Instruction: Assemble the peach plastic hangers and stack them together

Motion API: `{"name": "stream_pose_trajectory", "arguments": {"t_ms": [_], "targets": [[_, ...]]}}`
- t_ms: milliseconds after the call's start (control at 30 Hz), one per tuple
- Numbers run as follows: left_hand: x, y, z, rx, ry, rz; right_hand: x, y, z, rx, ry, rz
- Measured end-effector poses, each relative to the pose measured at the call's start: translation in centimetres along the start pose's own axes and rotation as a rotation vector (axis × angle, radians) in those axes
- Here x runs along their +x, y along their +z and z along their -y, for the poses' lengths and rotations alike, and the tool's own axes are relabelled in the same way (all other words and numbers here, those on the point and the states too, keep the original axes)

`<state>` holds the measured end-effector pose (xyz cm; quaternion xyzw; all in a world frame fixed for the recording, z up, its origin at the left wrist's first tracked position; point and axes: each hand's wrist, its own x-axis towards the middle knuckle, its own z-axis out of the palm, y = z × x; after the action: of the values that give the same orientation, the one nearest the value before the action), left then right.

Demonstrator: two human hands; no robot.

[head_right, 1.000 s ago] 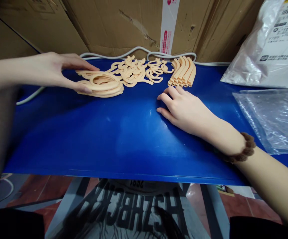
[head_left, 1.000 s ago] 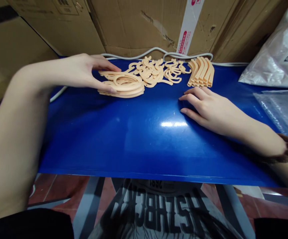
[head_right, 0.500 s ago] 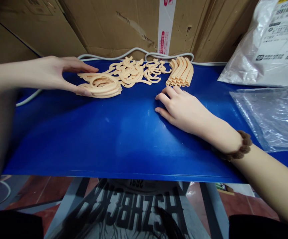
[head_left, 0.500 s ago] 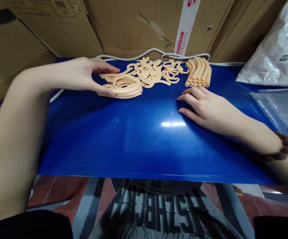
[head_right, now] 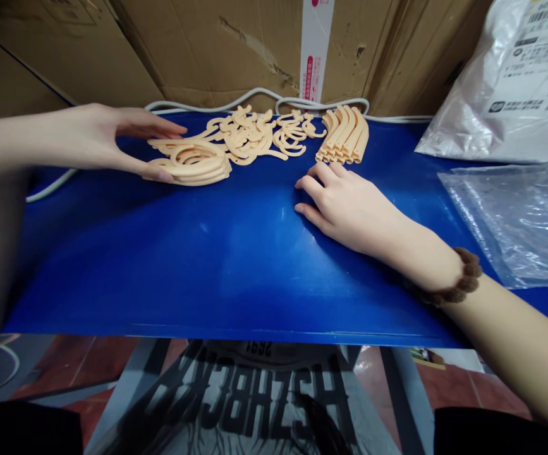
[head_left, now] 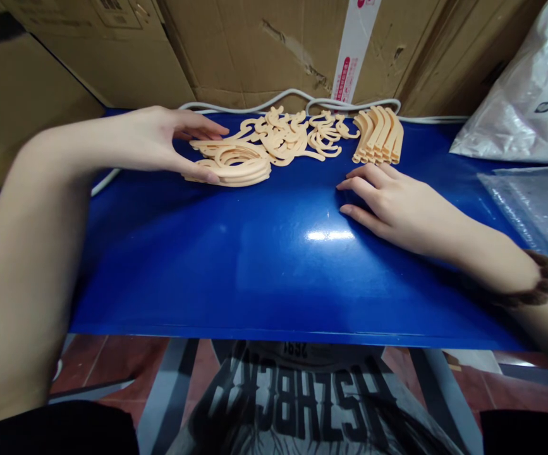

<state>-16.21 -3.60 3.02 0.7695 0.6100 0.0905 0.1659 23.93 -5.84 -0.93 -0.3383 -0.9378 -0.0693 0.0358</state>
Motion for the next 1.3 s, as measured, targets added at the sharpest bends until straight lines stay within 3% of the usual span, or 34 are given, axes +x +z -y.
{"name": "stream_pose_trajectory", "arguments": {"t_ms": [367,700,1300], "targets": [[0.1,0.1,1.0,0.000,0.045,-0.017,0.0,-0.2,0.2,-0.011,0.015,0.026],[1.0,0.2,4.5,0.164,0.042,0.088,-0.1,-0.1,0.0,-0.003,0.002,0.009],[1.0,0.2,4.5,0.077,0.034,0.053,-0.1,-0.1,0.0,-0.027,-0.002,-0.002]]}}
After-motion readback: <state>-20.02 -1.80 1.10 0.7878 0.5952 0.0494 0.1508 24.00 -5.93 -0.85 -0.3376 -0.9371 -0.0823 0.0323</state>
